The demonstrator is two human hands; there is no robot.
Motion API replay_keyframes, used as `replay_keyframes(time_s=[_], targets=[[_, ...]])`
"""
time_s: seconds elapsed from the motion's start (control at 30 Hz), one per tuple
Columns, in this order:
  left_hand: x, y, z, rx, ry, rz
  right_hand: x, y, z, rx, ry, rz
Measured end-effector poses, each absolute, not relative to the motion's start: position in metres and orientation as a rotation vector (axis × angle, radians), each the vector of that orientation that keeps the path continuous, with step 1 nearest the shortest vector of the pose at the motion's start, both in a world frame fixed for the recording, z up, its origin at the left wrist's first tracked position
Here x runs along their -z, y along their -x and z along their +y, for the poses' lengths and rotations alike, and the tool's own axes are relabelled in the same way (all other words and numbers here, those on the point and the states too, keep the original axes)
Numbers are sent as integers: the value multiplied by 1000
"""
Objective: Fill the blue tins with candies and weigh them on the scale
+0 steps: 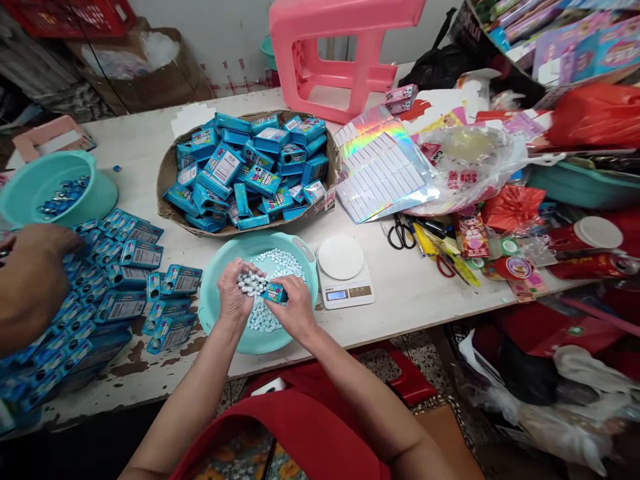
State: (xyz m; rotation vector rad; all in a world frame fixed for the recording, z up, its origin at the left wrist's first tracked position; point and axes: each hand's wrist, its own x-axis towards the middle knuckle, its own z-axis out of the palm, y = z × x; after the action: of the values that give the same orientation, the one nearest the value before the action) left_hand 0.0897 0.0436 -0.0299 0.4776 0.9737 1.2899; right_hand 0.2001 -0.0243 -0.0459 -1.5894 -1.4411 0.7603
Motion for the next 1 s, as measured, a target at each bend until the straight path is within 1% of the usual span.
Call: replay_keyframes(time_s=[0.37,0.83,1.0], targets=[[19,-101,46,-1276,-609,1050,38,-213,-18,-943,1539,-1356],[6,-109,41,-1247,-686,1022,26,-212,-19,-978,1524,-1228],[2,-109,37,-1288,-725,1034,22,-213,-21,-960,1504,-1215]])
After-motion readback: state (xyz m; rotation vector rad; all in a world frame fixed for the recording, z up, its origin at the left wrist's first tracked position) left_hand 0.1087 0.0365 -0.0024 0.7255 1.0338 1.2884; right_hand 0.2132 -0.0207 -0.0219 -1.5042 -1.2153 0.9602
